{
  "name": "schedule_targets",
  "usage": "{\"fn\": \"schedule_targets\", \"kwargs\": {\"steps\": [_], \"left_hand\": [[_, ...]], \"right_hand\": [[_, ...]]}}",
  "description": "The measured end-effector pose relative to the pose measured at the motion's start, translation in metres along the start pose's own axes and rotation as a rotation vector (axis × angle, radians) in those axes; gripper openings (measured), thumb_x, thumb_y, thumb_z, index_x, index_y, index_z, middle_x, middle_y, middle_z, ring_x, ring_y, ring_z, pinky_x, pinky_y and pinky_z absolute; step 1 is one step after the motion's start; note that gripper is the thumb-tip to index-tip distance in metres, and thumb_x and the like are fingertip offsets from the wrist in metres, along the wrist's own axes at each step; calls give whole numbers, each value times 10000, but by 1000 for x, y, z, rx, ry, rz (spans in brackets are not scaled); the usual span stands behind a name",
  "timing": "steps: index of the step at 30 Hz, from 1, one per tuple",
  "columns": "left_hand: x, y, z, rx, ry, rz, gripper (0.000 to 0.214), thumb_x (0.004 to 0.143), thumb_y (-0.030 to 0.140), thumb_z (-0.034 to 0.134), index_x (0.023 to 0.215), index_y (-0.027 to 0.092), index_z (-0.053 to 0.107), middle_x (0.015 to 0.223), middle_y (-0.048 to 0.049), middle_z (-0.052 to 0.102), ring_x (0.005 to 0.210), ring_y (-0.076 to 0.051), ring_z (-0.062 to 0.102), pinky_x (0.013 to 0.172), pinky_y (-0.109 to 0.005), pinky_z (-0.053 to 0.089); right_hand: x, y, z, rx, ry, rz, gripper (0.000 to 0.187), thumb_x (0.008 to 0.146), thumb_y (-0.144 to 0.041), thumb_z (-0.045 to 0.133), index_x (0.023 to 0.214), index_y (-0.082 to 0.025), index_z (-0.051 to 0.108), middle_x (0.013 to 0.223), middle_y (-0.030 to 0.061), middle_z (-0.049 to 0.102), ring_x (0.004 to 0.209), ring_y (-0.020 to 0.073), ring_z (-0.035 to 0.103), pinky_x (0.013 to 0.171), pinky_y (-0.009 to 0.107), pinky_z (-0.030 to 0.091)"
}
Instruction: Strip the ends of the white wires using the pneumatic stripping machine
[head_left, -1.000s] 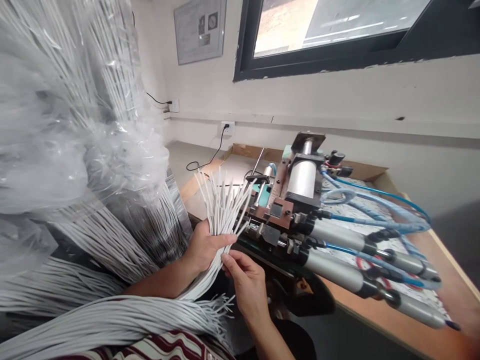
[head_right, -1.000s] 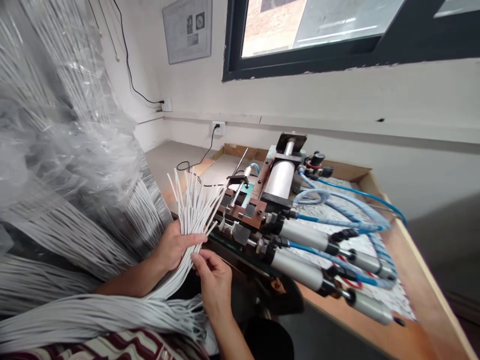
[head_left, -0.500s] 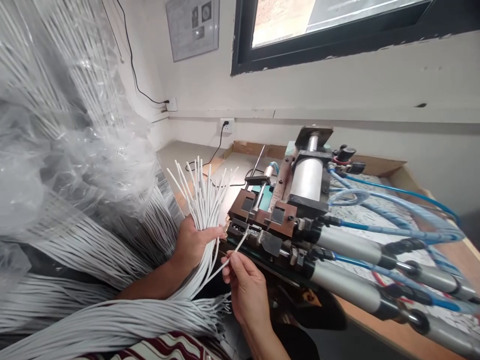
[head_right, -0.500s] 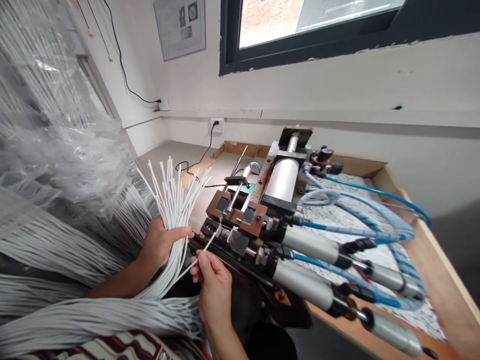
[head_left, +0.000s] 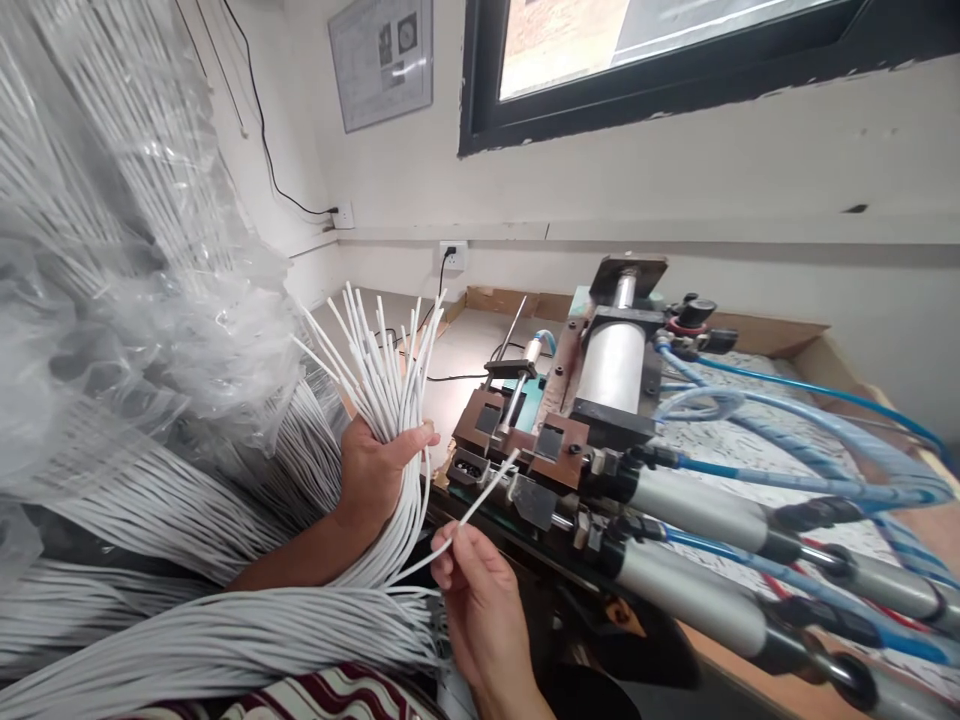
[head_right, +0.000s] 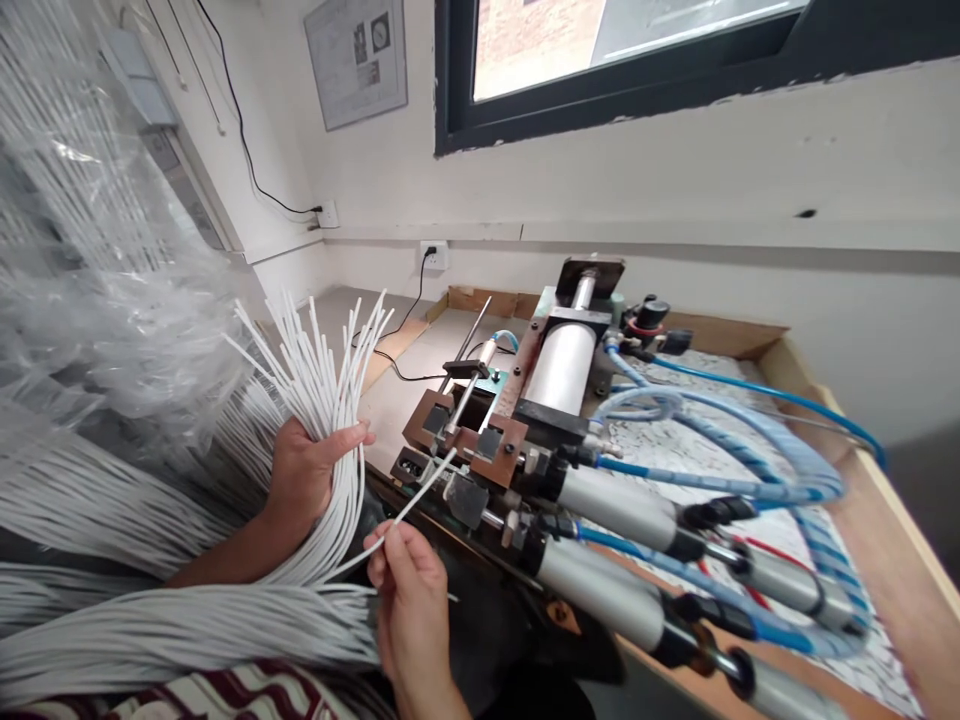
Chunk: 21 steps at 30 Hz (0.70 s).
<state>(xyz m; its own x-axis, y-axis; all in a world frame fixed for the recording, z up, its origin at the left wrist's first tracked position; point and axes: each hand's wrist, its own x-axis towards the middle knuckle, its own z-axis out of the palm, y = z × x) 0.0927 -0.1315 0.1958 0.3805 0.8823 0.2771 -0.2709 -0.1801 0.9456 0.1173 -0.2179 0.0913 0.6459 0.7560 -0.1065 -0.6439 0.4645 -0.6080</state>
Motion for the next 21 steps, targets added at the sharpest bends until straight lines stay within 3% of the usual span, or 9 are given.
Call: {"fn": "schedule_targets", "kwargs": {"steps": [12, 21], "left_hand": [[-2, 8, 21, 15, -38, -20, 84, 600, 192, 701, 613, 148, 631, 457, 32, 579, 469, -119, 575, 474, -208, 450], [2, 6, 26, 8, -27, -18, 150, 557, 183, 735, 668, 134, 649, 546, 14, 640, 507, -125, 589, 481, -205, 442]], "right_hand": [[7, -9, -6, 120, -2, 27, 256, 652, -348, 705, 549, -173, 550, 572, -20, 421, 498, 88, 305, 455, 215, 278], [11, -18, -4, 117, -48, 49, 288, 655, -360, 695, 524, -165, 529, 527, -28, 394, 478, 82, 279, 440, 213, 254]]}}
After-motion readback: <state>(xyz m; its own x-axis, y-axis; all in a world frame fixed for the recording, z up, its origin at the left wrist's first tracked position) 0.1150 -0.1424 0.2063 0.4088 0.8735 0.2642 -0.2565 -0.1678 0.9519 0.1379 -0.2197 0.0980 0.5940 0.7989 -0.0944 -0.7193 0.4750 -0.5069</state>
